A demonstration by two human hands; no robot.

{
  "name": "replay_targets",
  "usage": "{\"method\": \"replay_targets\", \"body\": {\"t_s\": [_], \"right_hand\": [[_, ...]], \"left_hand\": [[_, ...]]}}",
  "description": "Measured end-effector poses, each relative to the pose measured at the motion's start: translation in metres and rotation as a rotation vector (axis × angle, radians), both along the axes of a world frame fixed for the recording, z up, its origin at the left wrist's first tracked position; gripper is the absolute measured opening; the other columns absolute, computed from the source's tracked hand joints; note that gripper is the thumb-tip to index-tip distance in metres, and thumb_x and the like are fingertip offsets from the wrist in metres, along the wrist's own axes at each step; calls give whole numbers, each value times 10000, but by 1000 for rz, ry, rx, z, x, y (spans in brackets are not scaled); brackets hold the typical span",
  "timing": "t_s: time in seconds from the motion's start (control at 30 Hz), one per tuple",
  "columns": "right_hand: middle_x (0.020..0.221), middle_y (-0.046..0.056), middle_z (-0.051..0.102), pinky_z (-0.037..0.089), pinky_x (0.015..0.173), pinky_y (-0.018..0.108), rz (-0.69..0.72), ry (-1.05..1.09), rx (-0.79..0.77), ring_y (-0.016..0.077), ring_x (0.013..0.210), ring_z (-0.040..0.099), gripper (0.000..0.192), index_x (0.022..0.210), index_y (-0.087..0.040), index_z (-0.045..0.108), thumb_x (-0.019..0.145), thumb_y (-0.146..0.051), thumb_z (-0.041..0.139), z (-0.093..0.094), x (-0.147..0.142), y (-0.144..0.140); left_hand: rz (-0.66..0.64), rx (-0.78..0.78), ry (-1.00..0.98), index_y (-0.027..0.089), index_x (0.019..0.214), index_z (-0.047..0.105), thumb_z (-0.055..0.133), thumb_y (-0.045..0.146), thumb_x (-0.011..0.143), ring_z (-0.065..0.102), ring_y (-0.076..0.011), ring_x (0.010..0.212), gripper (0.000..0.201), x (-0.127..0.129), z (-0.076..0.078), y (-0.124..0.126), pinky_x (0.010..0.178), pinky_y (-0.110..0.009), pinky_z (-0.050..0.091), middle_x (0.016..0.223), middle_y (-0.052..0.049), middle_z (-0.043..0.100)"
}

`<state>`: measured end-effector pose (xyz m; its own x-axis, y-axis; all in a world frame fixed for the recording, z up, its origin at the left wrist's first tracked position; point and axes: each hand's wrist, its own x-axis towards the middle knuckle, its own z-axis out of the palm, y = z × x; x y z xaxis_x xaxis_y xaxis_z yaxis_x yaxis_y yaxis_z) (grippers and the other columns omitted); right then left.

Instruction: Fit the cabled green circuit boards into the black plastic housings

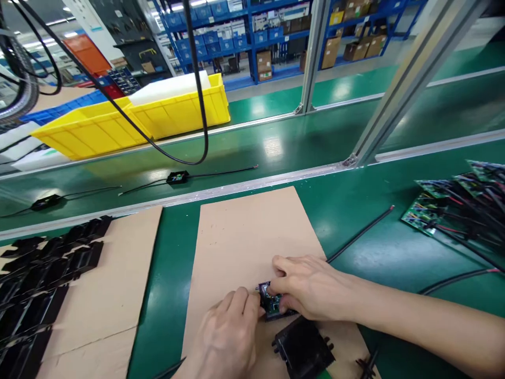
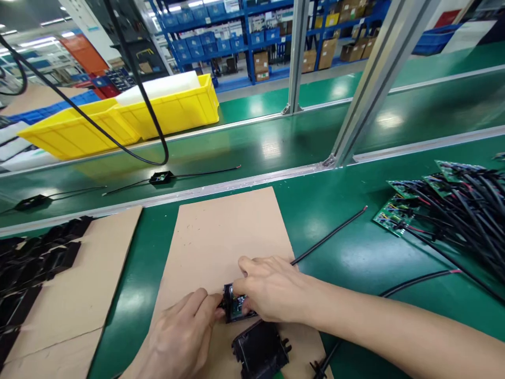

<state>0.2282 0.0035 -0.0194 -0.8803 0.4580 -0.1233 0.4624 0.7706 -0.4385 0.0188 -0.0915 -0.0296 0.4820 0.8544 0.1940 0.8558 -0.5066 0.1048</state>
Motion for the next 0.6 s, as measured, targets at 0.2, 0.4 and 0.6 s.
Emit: {"method": "replay_targets", "body": {"t_s": [0.2, 0.4, 0.6], "right_hand": [[883, -1, 529, 130, 487, 301, -33, 49, 43, 138, 658, 500, 100, 932, -268, 668, 848, -322, 659, -6, 1, -1], [871, -4, 533, 110, 488, 301, -56, 112, 101, 139, 631, 495, 134, 924, -263, 653, 824, -344, 688, -13, 2, -3], [847, -12, 528, 80, 469, 304, -65, 128, 103, 127, 586, 445, 129, 893, -262, 640, 847, -380, 668, -14, 2, -4]], "left_hand": [[-68, -3, 242, 130, 1119, 521, 327, -35, 854, 631, -200, 671, 368, -7, 4, -4, 566, -313, 555, 812, -36, 621], [-60, -5, 195, 135, 1133, 508, 381, 60, 927, 641, -189, 620, 254, -7, 2, -4, 525, -304, 540, 794, -28, 630], [53, -93, -11, 212, 1012, 496, 346, 67, 915, 657, -159, 525, 231, -7, -5, 1, 445, -260, 497, 711, 17, 649]]}}
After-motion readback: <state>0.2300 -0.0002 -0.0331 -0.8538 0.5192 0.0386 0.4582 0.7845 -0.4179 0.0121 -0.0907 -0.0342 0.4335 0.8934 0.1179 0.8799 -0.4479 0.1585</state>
